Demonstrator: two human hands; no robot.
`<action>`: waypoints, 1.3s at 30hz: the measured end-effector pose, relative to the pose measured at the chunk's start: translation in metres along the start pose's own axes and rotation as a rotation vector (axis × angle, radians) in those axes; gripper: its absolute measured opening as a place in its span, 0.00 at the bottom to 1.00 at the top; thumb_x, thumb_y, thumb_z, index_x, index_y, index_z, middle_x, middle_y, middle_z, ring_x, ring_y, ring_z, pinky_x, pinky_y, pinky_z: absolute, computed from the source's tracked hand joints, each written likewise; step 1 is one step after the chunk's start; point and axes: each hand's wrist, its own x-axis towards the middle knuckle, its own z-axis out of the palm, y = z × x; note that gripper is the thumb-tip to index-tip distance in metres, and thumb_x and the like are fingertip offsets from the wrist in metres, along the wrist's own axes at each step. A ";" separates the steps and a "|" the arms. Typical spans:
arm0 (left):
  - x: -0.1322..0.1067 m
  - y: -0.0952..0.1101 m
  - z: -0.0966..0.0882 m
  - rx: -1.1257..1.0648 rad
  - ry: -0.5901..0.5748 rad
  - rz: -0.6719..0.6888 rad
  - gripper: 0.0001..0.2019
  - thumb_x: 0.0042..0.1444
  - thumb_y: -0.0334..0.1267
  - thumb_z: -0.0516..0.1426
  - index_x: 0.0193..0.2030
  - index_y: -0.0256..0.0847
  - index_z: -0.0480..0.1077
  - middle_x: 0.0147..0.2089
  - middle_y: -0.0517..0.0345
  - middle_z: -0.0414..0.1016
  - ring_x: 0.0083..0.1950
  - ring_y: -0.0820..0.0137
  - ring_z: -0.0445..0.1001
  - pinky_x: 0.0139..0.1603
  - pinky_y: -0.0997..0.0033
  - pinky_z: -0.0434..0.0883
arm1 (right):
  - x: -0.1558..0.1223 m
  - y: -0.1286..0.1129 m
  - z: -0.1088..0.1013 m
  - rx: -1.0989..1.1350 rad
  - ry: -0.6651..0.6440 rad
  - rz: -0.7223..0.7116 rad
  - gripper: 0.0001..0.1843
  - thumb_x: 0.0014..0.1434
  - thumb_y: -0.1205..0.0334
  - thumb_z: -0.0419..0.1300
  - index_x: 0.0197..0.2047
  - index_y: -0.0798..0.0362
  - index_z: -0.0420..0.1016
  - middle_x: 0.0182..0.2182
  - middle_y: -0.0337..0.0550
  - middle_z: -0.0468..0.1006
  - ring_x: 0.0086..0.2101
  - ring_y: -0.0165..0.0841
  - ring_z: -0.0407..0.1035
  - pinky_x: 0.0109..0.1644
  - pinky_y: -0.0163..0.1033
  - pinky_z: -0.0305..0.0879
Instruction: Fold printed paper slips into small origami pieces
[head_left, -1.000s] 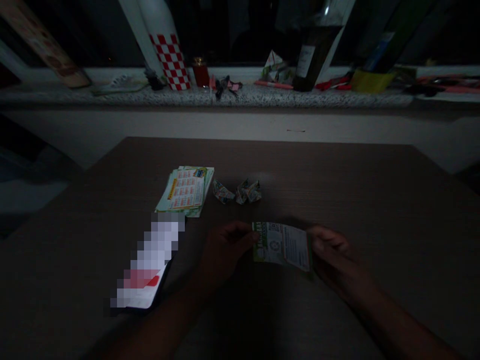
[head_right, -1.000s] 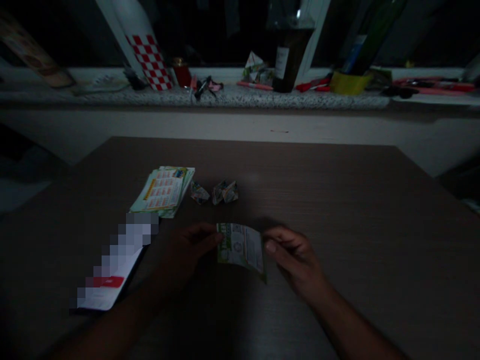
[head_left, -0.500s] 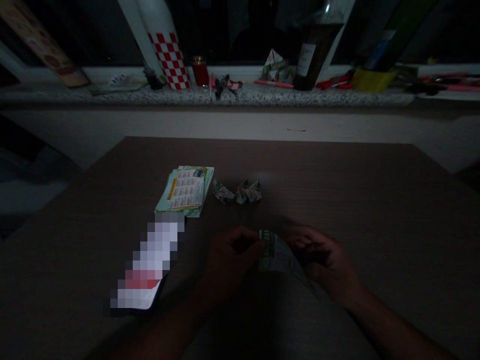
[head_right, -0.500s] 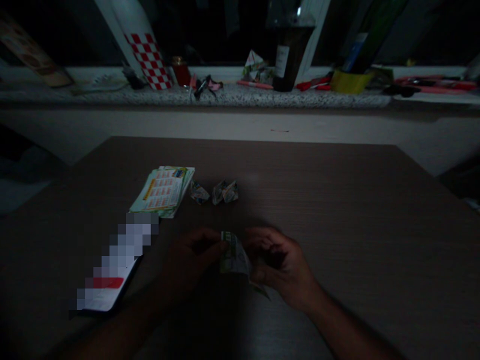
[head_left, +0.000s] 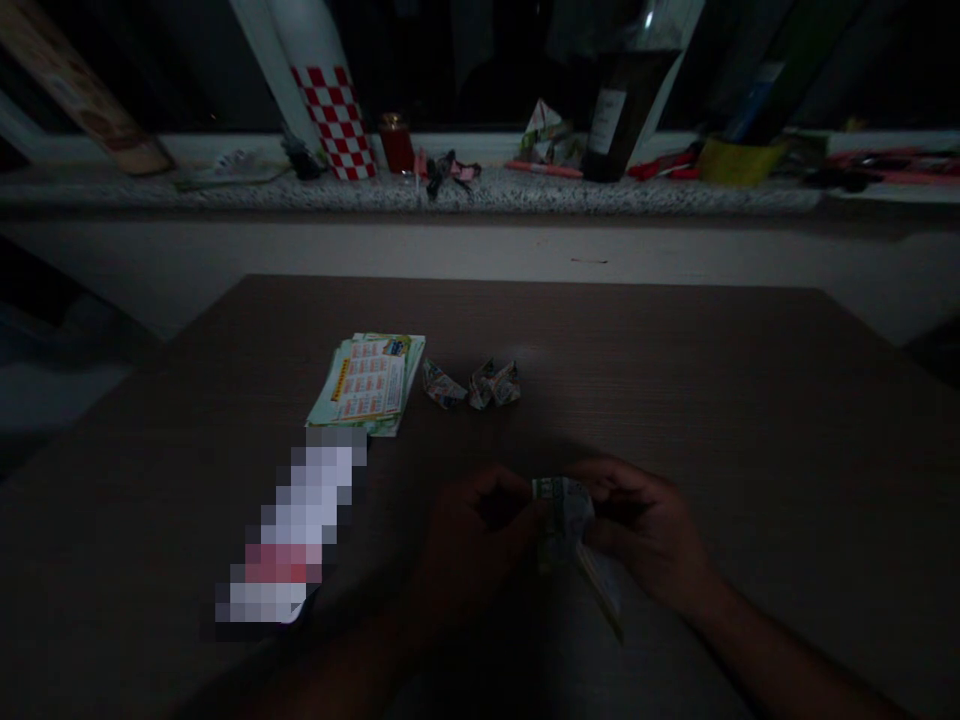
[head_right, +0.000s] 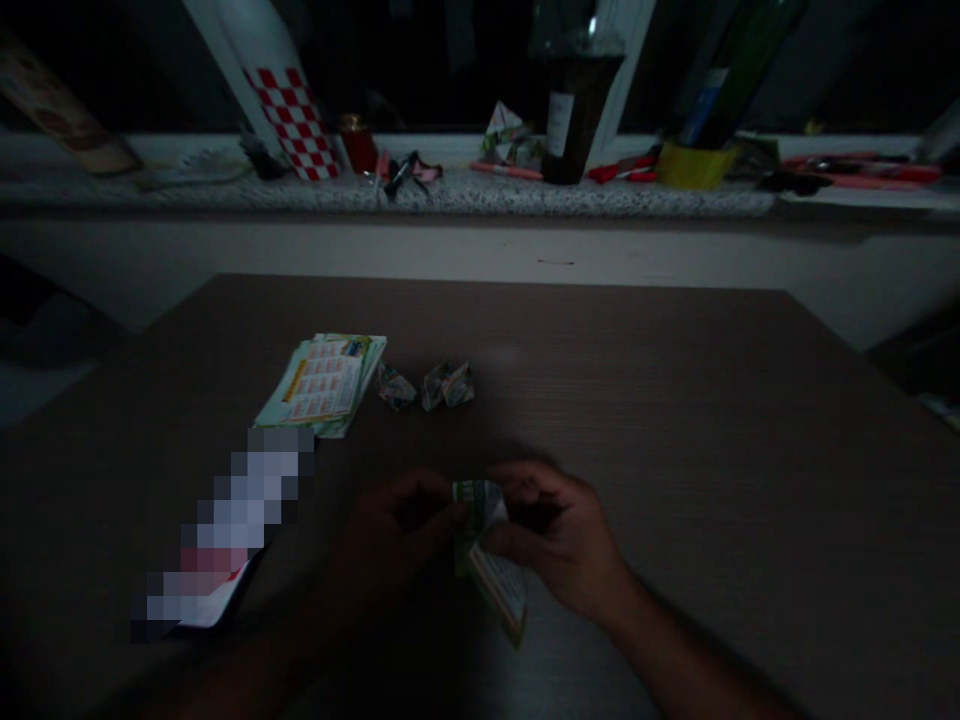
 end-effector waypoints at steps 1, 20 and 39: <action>-0.001 0.000 0.001 0.002 -0.004 -0.002 0.06 0.47 0.36 0.63 0.27 0.36 0.72 0.23 0.63 0.71 0.25 0.76 0.67 0.24 0.80 0.63 | 0.000 -0.002 0.001 -0.032 0.019 -0.020 0.13 0.44 0.65 0.71 0.37 0.47 0.82 0.26 0.35 0.77 0.27 0.26 0.70 0.30 0.27 0.66; -0.005 0.001 0.000 -0.040 -0.097 0.054 0.05 0.50 0.37 0.62 0.30 0.37 0.75 0.27 0.61 0.73 0.29 0.74 0.70 0.30 0.78 0.65 | -0.003 -0.011 0.004 -0.514 0.203 -0.262 0.04 0.47 0.63 0.69 0.29 0.50 0.81 0.18 0.37 0.78 0.19 0.30 0.70 0.21 0.32 0.67; -0.006 0.003 -0.009 0.181 -0.070 0.262 0.04 0.54 0.36 0.60 0.33 0.39 0.76 0.31 0.59 0.77 0.33 0.72 0.74 0.34 0.77 0.69 | -0.004 -0.016 0.001 -0.463 0.166 -0.194 0.01 0.49 0.64 0.67 0.28 0.50 0.80 0.22 0.39 0.81 0.22 0.32 0.74 0.24 0.33 0.72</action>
